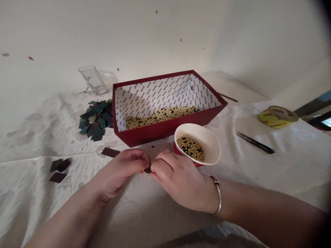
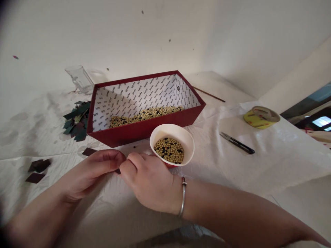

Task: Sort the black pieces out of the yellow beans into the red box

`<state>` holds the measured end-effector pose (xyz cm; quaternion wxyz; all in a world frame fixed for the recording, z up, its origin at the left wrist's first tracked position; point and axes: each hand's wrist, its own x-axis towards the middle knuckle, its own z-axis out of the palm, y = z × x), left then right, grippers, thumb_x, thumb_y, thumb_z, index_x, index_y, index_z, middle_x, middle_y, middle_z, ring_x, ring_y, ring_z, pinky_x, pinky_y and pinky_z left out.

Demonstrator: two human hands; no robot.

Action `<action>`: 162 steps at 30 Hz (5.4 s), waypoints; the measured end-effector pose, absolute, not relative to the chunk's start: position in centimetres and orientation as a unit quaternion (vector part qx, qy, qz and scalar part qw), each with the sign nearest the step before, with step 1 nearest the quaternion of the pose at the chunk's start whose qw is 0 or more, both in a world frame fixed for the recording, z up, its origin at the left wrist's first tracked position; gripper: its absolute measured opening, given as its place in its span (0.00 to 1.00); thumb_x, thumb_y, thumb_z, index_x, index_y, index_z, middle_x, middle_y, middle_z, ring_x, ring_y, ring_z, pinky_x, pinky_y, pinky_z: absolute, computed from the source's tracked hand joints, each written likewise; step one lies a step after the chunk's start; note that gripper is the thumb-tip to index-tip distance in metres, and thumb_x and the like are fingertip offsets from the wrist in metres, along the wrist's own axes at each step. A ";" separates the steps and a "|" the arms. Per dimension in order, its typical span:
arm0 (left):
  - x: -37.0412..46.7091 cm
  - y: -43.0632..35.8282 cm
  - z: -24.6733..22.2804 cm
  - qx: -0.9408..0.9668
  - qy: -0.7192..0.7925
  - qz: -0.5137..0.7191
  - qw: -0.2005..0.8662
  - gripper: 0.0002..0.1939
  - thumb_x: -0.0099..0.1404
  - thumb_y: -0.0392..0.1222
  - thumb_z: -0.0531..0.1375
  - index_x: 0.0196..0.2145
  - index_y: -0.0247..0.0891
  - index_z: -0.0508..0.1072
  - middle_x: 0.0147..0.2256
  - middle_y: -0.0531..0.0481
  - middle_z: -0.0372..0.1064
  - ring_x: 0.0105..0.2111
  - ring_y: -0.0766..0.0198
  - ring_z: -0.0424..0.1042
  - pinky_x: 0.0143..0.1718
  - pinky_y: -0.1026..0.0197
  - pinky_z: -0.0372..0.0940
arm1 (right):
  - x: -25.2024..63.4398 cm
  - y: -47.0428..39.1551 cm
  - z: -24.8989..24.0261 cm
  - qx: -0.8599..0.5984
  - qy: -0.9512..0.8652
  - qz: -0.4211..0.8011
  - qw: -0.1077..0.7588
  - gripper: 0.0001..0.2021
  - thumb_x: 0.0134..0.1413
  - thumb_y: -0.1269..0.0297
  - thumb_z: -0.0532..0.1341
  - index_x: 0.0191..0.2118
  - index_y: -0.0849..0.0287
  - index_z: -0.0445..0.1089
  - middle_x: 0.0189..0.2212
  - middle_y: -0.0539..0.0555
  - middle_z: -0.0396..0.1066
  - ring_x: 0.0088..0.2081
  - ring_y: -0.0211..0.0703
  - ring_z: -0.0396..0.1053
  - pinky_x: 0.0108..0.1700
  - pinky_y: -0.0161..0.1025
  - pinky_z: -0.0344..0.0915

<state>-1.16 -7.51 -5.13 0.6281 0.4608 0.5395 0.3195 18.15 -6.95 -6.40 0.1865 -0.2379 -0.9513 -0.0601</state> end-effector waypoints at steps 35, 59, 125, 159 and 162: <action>2.2 -10.3 -5.4 0.316 0.439 0.398 0.740 0.09 0.55 0.44 0.70 0.26 0.37 0.76 0.25 0.52 0.66 0.27 0.68 0.64 0.32 0.66 0.61 | 21.0 -6.0 -3.3 -0.135 -0.950 0.018 0.281 0.08 0.58 0.68 0.60 0.27 0.58 0.67 0.27 0.48 0.63 0.25 0.37 0.57 0.26 0.40 0.55; 1.3 -9.6 -4.8 0.342 0.433 0.399 0.732 0.10 0.56 0.44 0.68 0.24 0.37 0.75 0.23 0.51 0.67 0.26 0.67 0.63 0.31 0.66 0.61 | 21.0 -5.6 -2.7 -0.144 -0.940 -0.039 0.307 0.12 0.59 0.72 0.56 0.25 0.59 0.67 0.22 0.48 0.61 0.23 0.37 0.55 0.22 0.40 0.50; -0.8 -7.1 -7.3 0.620 0.614 0.360 0.329 0.10 0.69 0.45 0.53 0.31 0.41 0.67 0.36 0.50 0.74 0.38 0.59 0.71 0.41 0.58 0.62 | 23.6 -2.7 -2.5 -0.297 -0.839 0.073 0.449 0.06 0.61 0.70 0.59 0.32 0.58 0.69 0.31 0.50 0.72 0.34 0.35 0.69 0.36 0.33 0.65; 0.5 -7.2 -7.7 0.345 0.617 0.563 0.427 0.07 0.56 0.43 0.63 0.27 0.38 0.71 0.25 0.52 0.71 0.27 0.64 0.71 0.29 0.64 0.59 | 16.6 -5.6 -6.8 -0.357 -0.934 0.015 0.003 0.13 0.58 0.80 0.50 0.41 0.64 0.69 0.38 0.62 0.69 0.38 0.51 0.72 0.33 0.42 0.67; 0.5 -7.2 -7.7 0.356 0.613 0.556 0.435 0.08 0.57 0.44 0.64 0.27 0.38 0.71 0.25 0.52 0.71 0.28 0.64 0.71 0.29 0.64 0.59 | 17.1 -5.8 -6.7 -0.338 -0.941 0.018 0.008 0.13 0.57 0.81 0.50 0.41 0.63 0.68 0.36 0.60 0.69 0.35 0.49 0.71 0.31 0.41 0.65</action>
